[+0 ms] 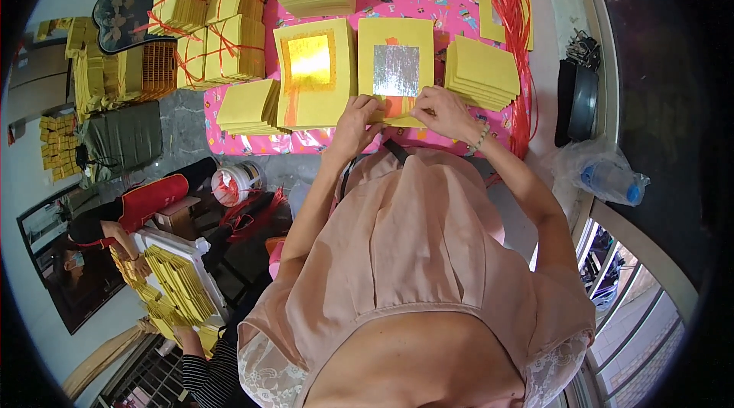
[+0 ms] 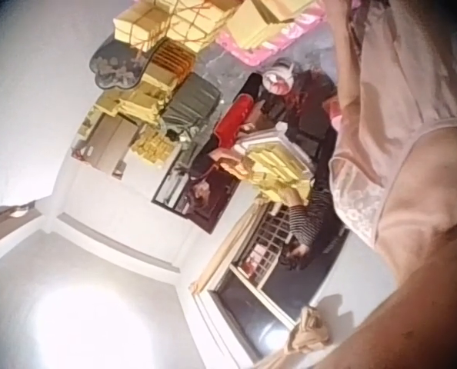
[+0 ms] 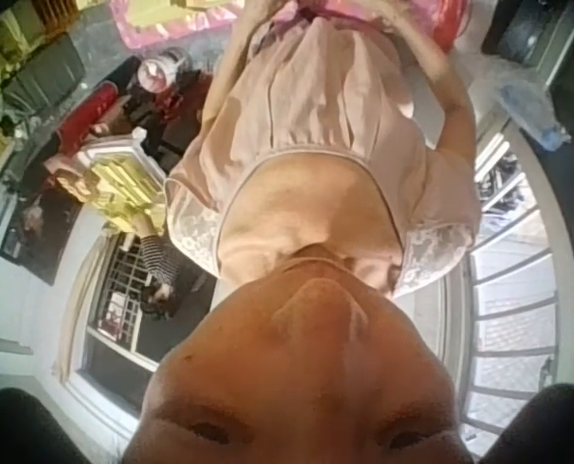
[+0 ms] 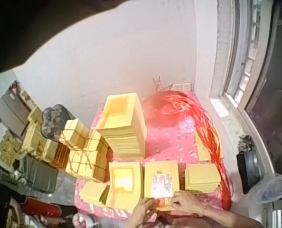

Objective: The recorder is stacking bundles of yellow joss paper and tying them with red bands.

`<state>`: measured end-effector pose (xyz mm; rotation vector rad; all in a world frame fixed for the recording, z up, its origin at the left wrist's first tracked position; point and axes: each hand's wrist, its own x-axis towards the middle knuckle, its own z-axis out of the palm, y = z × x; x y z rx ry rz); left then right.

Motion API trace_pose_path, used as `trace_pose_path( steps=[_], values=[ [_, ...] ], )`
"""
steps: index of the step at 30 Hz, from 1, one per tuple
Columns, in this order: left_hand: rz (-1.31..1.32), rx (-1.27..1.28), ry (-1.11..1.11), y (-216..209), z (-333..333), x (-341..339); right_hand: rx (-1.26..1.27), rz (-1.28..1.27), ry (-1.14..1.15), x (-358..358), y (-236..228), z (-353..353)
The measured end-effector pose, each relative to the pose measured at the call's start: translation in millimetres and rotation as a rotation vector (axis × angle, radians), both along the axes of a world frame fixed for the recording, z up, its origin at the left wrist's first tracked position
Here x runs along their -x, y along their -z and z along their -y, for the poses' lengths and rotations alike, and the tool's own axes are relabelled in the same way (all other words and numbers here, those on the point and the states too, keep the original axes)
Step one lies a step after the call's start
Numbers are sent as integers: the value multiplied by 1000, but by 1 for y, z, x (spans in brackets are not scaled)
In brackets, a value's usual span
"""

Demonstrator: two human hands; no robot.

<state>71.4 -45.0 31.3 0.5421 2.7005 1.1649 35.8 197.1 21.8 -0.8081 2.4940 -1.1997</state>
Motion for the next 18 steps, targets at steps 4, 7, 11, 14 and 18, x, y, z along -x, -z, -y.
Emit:
trace_pose_path(
  steps=[4,7,11,14,18],
  values=[
    [13,-1,-4,-2,0,0,3,17,3,1,2,-1],
    [8,-1,-3,-1,0,1,-12,17,-4,1,-1,0],
    [-2,-1,-6,-2,0,3,-54,-58,-49,-1,2,-2],
    [20,18,-18,-1,2,3,-58,-178,-96,-5,-1,-2],
    [24,42,-12,-3,2,4,-91,-251,-125,-8,-7,-2]
  ],
)
